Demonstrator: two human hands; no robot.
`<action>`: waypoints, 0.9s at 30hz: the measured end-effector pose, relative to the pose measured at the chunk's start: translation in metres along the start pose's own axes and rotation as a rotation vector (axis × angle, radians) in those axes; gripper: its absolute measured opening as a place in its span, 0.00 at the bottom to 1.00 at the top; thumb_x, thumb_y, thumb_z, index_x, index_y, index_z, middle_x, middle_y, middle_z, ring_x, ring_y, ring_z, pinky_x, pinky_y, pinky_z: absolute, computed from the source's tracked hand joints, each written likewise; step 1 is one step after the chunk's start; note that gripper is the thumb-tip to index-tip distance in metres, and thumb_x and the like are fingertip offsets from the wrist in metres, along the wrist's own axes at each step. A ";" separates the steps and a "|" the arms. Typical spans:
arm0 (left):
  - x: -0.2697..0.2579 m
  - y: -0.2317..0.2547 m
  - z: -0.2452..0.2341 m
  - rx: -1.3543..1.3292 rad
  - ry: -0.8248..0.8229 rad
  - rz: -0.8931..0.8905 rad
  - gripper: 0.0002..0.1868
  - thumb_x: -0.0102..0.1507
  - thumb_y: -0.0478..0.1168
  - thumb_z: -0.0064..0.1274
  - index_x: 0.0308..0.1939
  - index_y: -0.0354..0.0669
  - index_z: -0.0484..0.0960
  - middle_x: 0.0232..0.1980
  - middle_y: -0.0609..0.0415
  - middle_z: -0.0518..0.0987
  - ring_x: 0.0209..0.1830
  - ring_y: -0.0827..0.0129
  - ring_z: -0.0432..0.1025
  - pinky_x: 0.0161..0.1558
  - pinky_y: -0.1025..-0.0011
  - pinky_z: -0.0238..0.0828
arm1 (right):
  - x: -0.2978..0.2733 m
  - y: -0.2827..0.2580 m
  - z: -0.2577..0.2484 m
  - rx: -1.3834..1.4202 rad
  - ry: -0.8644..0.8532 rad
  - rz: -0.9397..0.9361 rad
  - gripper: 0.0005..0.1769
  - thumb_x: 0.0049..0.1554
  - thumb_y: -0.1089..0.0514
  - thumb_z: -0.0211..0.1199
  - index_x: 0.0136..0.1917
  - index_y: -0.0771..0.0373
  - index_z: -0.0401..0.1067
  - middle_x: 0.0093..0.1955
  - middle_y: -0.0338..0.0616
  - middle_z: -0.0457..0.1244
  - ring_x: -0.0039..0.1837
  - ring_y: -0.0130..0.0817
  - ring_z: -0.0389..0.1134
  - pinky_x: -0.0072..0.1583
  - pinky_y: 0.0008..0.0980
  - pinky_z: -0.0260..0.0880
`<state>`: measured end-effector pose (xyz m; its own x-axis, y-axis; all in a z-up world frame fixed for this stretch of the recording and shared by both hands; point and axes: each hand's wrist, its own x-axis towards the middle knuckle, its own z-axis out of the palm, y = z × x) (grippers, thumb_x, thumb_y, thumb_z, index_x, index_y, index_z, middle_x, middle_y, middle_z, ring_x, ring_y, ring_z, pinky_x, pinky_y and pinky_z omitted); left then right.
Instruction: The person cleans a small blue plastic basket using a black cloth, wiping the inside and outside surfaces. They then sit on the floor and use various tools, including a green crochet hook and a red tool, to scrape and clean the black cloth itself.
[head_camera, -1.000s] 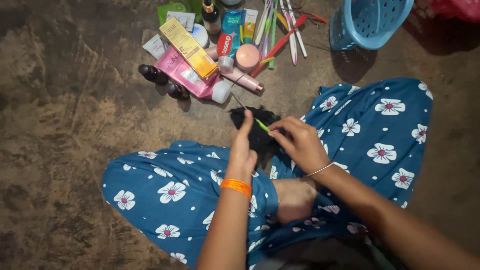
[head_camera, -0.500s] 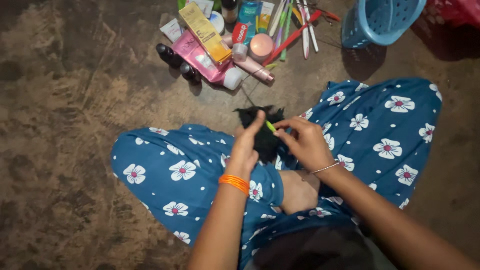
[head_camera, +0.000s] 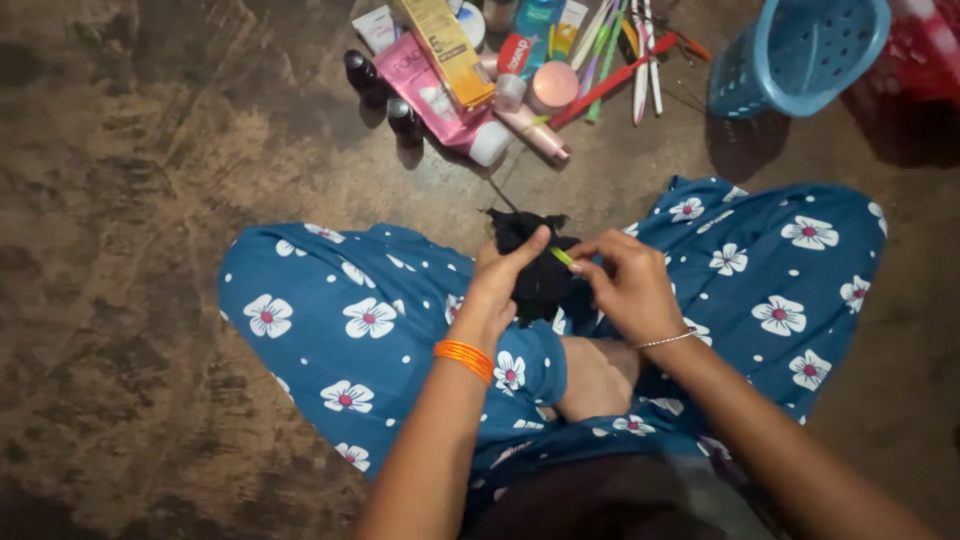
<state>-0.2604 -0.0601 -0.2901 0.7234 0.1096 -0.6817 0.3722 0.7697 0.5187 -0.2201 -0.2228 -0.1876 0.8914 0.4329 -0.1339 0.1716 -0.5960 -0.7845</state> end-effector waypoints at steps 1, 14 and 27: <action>0.000 -0.003 0.000 0.033 -0.015 -0.021 0.25 0.56 0.48 0.68 0.52 0.37 0.82 0.45 0.49 0.84 0.41 0.64 0.81 0.42 0.67 0.79 | 0.002 -0.001 0.003 -0.033 0.015 -0.055 0.08 0.55 0.63 0.67 0.49 0.65 0.79 0.42 0.47 0.68 0.33 0.35 0.68 0.38 0.33 0.67; 0.012 0.007 -0.010 -0.253 0.063 0.076 0.29 0.56 0.49 0.69 0.56 0.38 0.80 0.52 0.51 0.83 0.49 0.64 0.79 0.50 0.65 0.78 | 0.009 0.052 -0.014 0.301 -0.025 0.528 0.08 0.63 0.56 0.63 0.55 0.60 0.76 0.40 0.40 0.66 0.38 0.33 0.66 0.41 0.42 0.66; 0.001 0.003 -0.008 -0.236 -0.102 -0.032 0.28 0.55 0.50 0.70 0.56 0.45 0.82 0.46 0.52 0.83 0.39 0.66 0.79 0.39 0.67 0.79 | 0.025 0.139 0.047 1.594 -0.027 0.729 0.27 0.64 0.29 0.47 0.48 0.51 0.70 0.44 0.33 0.65 0.34 0.28 0.56 0.42 0.30 0.62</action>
<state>-0.2629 -0.0529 -0.2933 0.7731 0.0279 -0.6337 0.2583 0.8986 0.3546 -0.1936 -0.2633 -0.3283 0.5829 0.4226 -0.6940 -0.7820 0.5236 -0.3381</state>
